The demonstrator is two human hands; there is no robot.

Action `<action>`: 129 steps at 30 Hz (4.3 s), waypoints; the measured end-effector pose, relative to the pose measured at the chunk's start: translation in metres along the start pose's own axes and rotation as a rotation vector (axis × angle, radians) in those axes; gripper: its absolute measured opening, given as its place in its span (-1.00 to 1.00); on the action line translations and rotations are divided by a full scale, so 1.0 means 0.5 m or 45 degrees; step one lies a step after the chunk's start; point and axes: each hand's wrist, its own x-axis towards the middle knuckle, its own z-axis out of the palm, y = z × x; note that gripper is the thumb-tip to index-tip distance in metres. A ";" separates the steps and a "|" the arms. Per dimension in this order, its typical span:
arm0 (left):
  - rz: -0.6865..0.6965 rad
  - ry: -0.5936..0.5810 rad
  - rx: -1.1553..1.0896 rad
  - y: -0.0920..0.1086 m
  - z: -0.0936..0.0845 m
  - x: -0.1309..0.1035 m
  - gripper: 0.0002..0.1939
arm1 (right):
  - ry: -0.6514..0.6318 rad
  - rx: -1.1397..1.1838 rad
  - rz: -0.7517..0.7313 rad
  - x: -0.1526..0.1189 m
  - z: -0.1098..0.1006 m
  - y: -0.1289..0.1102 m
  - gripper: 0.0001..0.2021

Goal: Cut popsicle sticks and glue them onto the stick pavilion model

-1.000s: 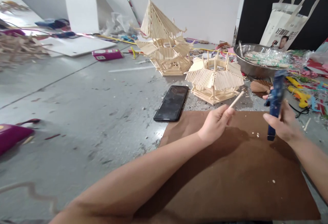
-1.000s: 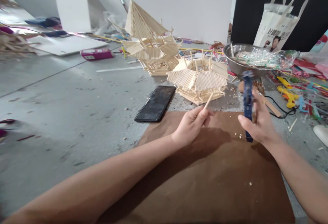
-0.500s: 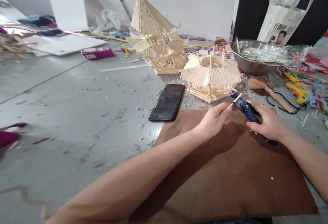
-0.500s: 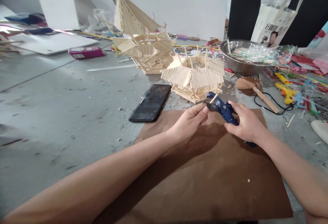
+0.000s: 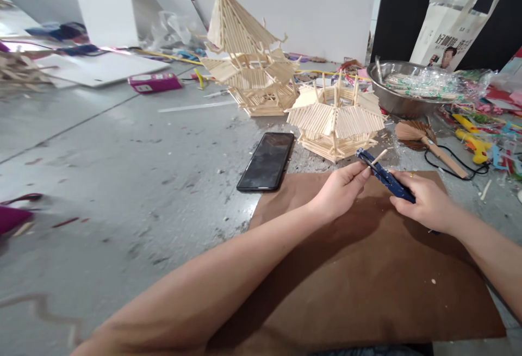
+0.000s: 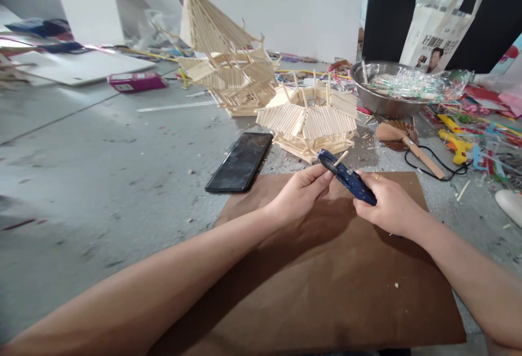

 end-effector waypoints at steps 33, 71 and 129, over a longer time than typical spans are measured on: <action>-0.005 0.003 -0.013 0.006 0.005 -0.004 -0.75 | -0.068 -0.036 0.214 -0.004 -0.003 -0.021 -0.55; -0.103 0.033 -0.330 0.029 -0.010 0.005 -0.81 | 0.084 -0.079 0.210 0.004 -0.001 -0.007 -0.46; 0.090 0.186 0.494 0.000 0.012 -0.011 -0.79 | -0.245 -0.255 0.341 0.005 -0.002 -0.051 -0.68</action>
